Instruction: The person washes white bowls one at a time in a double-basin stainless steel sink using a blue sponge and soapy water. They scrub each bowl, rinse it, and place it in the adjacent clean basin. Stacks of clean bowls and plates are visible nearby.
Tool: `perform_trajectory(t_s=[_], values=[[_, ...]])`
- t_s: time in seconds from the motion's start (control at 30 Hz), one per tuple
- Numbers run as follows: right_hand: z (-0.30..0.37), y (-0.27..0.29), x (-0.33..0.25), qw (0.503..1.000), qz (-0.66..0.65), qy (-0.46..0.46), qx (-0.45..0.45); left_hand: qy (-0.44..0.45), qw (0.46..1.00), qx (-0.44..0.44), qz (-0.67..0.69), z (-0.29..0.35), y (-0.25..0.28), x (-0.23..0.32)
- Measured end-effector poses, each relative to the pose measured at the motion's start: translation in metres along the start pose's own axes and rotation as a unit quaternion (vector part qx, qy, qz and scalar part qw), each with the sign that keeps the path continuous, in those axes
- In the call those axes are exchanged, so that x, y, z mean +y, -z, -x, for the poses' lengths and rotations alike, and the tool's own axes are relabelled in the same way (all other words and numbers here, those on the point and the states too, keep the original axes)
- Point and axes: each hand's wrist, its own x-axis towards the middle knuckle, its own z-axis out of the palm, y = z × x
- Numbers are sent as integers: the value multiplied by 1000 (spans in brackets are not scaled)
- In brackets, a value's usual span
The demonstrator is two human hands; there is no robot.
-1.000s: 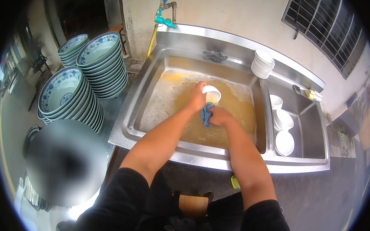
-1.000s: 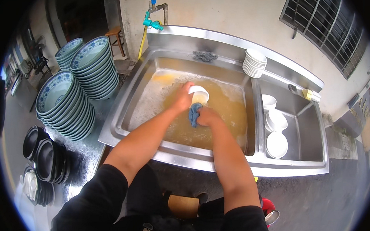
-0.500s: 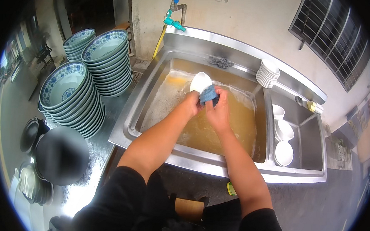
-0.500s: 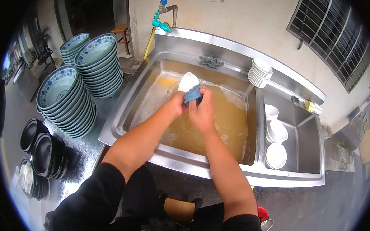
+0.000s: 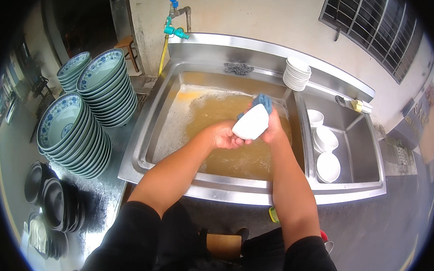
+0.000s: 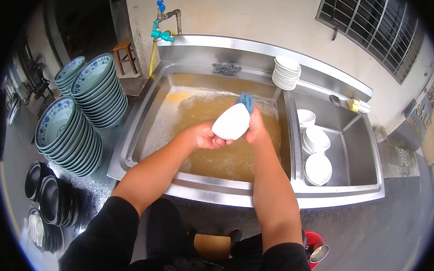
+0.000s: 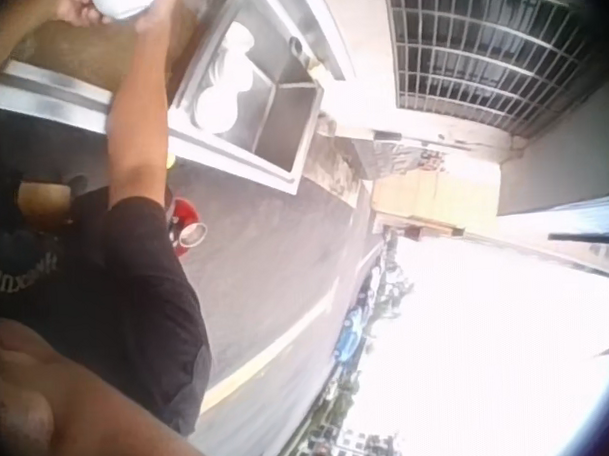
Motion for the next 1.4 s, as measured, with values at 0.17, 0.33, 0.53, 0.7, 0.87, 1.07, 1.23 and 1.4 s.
perform_trajectory(t_s=[0.17,0.33,0.53,0.7,0.87,1.07,1.23,1.4], values=[[-7,-3,2,989,-94,47,101,-64,986,147,35,1,-23,10],[-20,21,12,964,-70,34,255,-151,967,197,49,-6,-20,15],[-24,22,35,827,498,80,247,-257,918,277,122,-19,19,15],[-23,44,57,545,838,13,-13,-245,885,350,183,-16,46,21],[-16,-10,53,803,586,69,82,-197,876,439,10,-13,63,16],[-9,-33,51,729,542,396,133,-182,893,308,-273,-3,-8,11],[-16,-14,21,927,323,119,150,-227,932,263,-107,-9,-15,2],[-9,-3,18,987,37,-36,150,-277,902,313,106,-5,-21,23]])
